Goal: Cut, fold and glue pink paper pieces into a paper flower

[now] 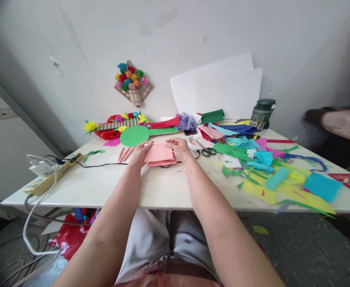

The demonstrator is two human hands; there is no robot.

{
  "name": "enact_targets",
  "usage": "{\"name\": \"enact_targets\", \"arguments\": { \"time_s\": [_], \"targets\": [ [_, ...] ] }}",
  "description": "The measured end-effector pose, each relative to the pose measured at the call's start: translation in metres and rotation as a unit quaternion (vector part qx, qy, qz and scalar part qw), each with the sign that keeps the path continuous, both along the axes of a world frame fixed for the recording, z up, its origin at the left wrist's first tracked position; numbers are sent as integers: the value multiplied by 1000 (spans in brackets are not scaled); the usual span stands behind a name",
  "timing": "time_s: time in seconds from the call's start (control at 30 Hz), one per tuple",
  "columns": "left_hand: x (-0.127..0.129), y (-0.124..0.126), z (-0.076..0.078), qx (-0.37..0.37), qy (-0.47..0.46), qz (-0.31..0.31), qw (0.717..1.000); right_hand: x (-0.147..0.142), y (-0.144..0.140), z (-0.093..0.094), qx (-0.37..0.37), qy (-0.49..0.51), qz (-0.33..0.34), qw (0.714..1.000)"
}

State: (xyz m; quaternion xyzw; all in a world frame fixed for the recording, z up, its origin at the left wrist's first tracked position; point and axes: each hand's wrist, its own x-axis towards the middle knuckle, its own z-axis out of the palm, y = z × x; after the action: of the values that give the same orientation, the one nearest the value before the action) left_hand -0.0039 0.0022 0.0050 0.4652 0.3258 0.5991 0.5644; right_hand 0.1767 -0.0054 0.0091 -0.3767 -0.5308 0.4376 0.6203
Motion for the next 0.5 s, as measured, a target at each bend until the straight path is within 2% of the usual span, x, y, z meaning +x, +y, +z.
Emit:
{"name": "enact_targets", "arguments": {
  "time_s": [0.5],
  "targets": [
    [0, -3, 2, -1, -11, -6, 1000, 0, 4, -5, 6, -2, 3, 1000]
  ]
}}
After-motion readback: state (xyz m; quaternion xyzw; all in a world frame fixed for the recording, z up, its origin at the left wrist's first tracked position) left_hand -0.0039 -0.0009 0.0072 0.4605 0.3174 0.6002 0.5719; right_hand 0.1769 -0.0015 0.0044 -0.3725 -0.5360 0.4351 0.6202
